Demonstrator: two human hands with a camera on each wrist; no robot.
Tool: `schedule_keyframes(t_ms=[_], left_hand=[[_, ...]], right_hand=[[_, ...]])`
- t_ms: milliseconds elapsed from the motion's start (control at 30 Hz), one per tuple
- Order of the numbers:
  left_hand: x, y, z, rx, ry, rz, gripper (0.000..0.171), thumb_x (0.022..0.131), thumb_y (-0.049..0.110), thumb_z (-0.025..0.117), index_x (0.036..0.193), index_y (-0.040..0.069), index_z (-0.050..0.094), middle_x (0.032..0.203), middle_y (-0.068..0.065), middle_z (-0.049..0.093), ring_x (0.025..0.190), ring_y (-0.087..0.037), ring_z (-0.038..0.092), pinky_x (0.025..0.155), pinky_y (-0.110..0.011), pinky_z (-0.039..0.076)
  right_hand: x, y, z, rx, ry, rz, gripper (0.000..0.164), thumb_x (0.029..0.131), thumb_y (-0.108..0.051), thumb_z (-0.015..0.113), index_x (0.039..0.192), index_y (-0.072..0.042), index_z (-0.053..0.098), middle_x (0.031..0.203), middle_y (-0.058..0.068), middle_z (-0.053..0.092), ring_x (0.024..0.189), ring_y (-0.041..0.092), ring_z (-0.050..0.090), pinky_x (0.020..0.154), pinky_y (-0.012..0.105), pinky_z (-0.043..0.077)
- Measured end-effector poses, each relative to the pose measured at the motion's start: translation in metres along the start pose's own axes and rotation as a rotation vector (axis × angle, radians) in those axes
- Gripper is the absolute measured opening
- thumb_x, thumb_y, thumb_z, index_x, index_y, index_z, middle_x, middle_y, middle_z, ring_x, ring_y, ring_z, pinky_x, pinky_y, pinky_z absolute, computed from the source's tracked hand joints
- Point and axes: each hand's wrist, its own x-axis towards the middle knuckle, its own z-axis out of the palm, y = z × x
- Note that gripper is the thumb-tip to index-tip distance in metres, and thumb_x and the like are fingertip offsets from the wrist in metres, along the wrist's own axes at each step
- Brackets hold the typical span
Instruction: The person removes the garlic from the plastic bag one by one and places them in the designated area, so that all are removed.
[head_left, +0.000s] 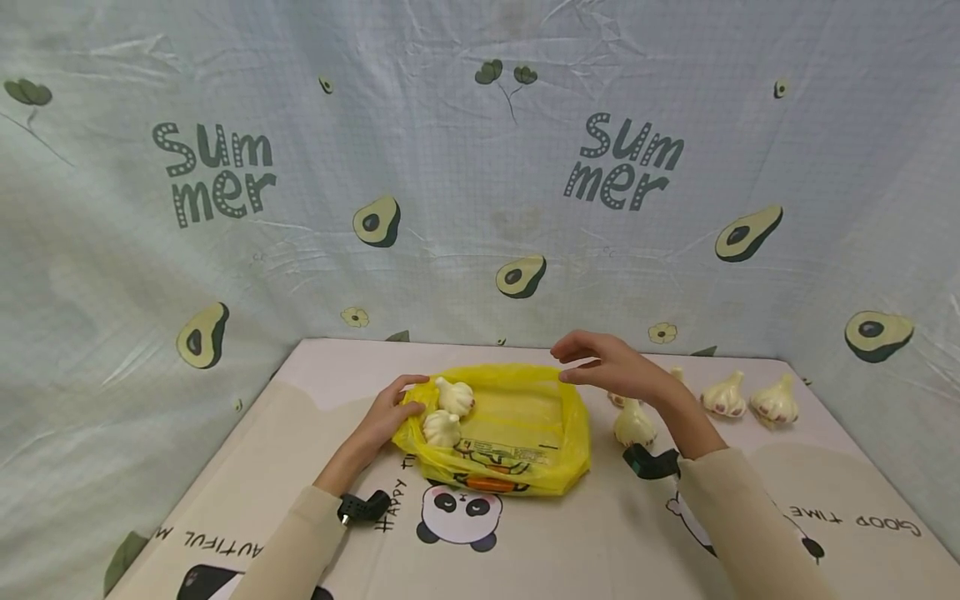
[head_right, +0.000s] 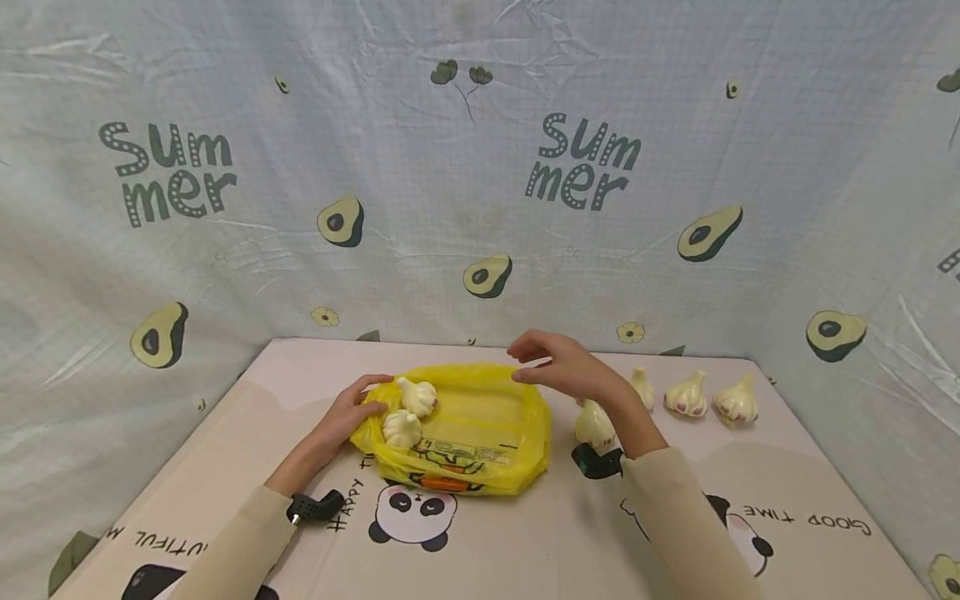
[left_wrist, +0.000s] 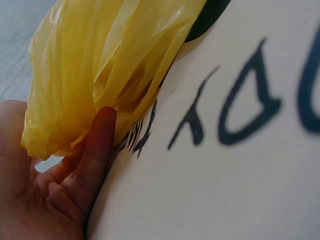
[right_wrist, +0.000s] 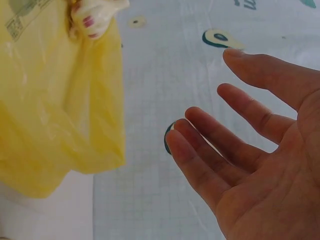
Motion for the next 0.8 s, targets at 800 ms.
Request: schedule_keyframes(t_ms=[800], left_hand=[[0.000, 0.000, 0.000, -0.004, 0.005, -0.014, 0.051, 0.098, 0.014, 0.056, 0.148, 0.019, 0.051, 0.141, -0.023, 0.059, 0.106, -0.023, 0.065, 0.084, -0.028, 0.056]], right_hand=[[0.064, -0.018, 0.050, -0.012, -0.125, -0.036, 0.041, 0.096, -0.019, 0.070, 0.133, -0.004, 0.061, 0.139, 0.025, 0.061, 0.129, 0.040, 0.060, 0.109, 0.049, 0.050]])
